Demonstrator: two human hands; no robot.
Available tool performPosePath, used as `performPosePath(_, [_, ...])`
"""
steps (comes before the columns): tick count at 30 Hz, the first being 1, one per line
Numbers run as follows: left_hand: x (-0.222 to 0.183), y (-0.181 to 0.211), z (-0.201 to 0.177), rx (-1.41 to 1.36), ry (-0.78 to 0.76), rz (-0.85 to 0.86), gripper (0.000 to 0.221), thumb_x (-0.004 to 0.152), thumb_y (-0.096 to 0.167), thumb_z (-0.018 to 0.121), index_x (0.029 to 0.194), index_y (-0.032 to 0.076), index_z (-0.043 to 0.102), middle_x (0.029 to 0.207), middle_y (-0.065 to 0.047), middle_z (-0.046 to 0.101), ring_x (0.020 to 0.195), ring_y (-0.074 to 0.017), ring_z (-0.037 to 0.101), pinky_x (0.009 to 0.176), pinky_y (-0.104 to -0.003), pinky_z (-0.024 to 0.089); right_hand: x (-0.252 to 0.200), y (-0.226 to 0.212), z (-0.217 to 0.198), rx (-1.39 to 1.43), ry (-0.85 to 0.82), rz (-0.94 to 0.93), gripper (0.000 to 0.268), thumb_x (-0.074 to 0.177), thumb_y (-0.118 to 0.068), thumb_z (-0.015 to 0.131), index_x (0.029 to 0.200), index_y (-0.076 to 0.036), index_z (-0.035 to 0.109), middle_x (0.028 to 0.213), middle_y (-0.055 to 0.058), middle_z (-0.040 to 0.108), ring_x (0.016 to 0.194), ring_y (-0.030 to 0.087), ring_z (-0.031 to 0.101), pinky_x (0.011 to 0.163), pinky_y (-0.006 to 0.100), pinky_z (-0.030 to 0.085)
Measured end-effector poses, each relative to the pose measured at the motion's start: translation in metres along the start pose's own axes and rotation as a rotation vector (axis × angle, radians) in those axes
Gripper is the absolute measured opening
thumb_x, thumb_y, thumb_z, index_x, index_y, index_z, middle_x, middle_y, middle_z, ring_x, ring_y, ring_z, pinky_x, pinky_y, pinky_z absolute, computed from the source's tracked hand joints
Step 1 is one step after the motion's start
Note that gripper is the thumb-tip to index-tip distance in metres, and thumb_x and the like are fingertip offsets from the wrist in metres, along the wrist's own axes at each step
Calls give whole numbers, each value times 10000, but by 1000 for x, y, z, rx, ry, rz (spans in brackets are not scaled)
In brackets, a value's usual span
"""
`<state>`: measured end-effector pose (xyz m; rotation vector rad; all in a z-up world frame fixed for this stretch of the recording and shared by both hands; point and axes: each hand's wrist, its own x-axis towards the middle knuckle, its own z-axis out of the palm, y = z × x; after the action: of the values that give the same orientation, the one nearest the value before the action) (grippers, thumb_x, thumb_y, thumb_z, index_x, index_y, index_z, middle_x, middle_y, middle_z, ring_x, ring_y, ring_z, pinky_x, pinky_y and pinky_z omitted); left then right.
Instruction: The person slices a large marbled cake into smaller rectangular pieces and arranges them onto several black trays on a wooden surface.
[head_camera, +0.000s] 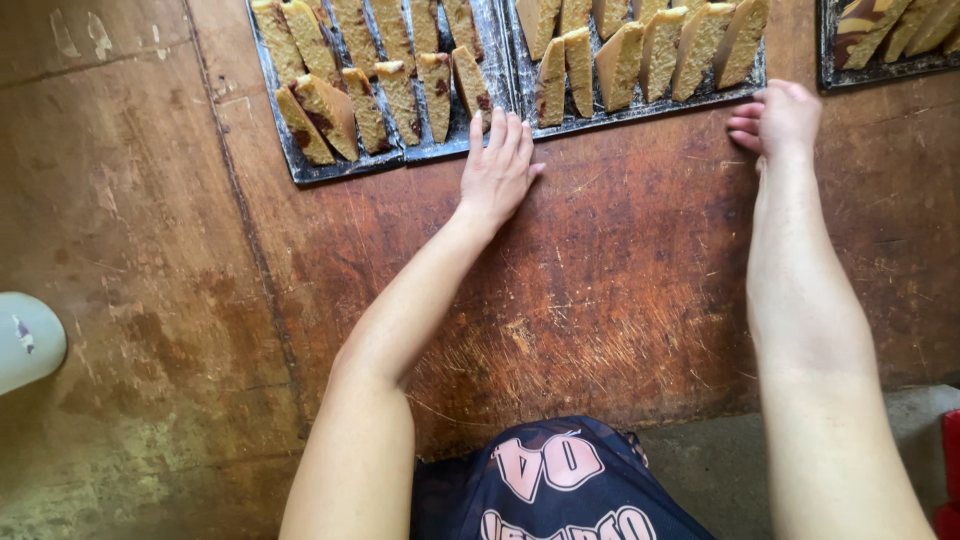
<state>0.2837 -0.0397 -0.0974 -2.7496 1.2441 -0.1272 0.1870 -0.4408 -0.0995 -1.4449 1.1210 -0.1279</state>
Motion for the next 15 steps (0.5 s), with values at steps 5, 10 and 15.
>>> performPosePath(5, [-14, 1, -45, -298, 201, -98, 663, 1006, 506, 593, 1481, 50, 516, 1469, -164, 519, 1395, -360, 429, 1195, -572, 253, 76, -10, -14, -484, 405, -808, 237, 913, -38, 726, 1150, -36, 721, 1025, 82, 754, 876, 157, 700, 805, 329, 587])
performPosePath(10, [-56, 5, -83, -639, 323, -185, 554, 976, 291, 684, 1458, 61, 536, 1498, -148, 524, 1435, -342, 445, 1174, -484, 350, 131, -55, 11, -573, 221, -961, 280, 927, -136, 667, 1162, 14, 694, 1096, 185, 743, 1010, 319, 733, 899, 407, 568])
performPosePath(15, [-113, -13, -85, -666, 281, -322, 568, 867, 87, 590, 1423, -2, 517, 1480, -169, 524, 1432, -352, 448, 1208, -490, 338, 208, -72, 39, -627, 180, -915, 390, 997, -318, 674, 1167, 32, 684, 1119, 298, 708, 1046, 456, 679, 882, 472, 522])
